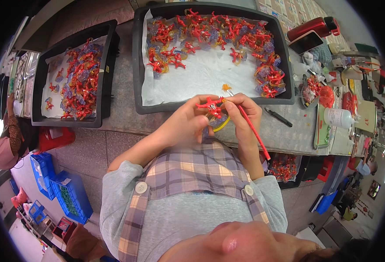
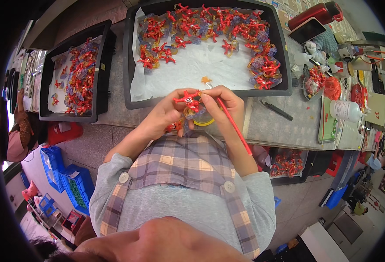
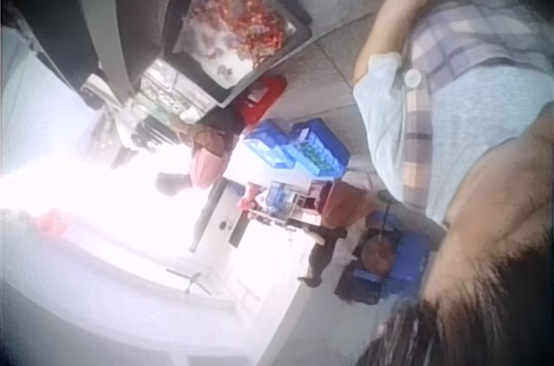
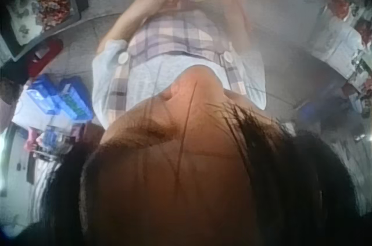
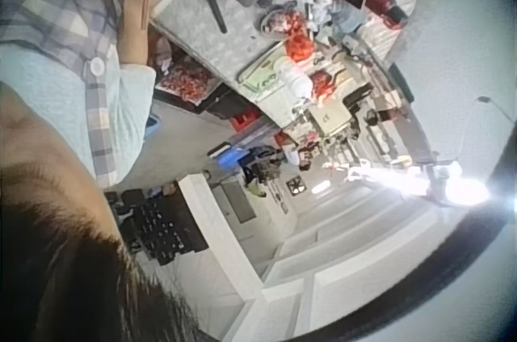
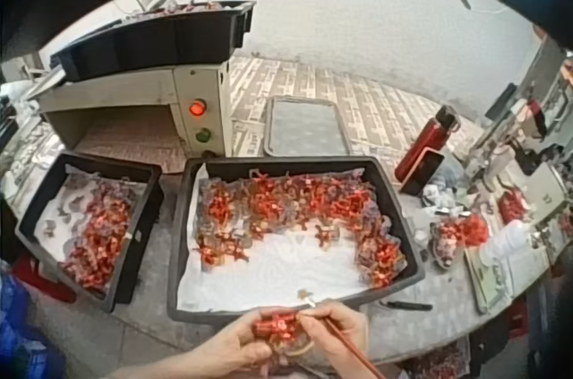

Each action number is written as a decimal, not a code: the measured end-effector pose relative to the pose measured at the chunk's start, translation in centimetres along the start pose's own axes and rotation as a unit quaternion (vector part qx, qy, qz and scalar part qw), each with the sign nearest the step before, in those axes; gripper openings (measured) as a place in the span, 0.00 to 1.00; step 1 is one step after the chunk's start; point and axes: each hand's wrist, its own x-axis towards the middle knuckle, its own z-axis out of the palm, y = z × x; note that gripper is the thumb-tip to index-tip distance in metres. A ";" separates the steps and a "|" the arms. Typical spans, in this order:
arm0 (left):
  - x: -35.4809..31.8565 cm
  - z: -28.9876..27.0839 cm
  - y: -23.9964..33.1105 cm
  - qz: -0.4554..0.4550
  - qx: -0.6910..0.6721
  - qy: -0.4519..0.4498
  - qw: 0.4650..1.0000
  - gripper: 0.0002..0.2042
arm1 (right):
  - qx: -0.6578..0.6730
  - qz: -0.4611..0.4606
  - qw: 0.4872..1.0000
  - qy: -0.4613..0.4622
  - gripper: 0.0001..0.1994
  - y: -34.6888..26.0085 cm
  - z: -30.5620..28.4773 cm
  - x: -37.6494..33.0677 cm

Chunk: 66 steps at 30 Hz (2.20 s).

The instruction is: The person applies liquid to plastic figurines using a brush, attaches circular bases to them by hand, and places the figurines into a tray.

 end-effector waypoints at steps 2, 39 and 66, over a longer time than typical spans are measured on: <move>-0.1 0.2 0.1 0.041 0.043 0.050 0.997 0.35 | -0.001 -0.011 1.000 0.025 0.04 0.2 0.4 -0.1; -1.6 -0.2 2.2 0.087 0.369 0.124 0.917 0.28 | -0.083 -0.083 0.992 -0.038 0.09 0.2 -1.1 -0.9; -1.2 -0.8 1.8 0.172 0.381 0.086 0.904 0.28 | -0.149 -0.118 0.981 -0.034 0.09 0.2 -0.8 -1.1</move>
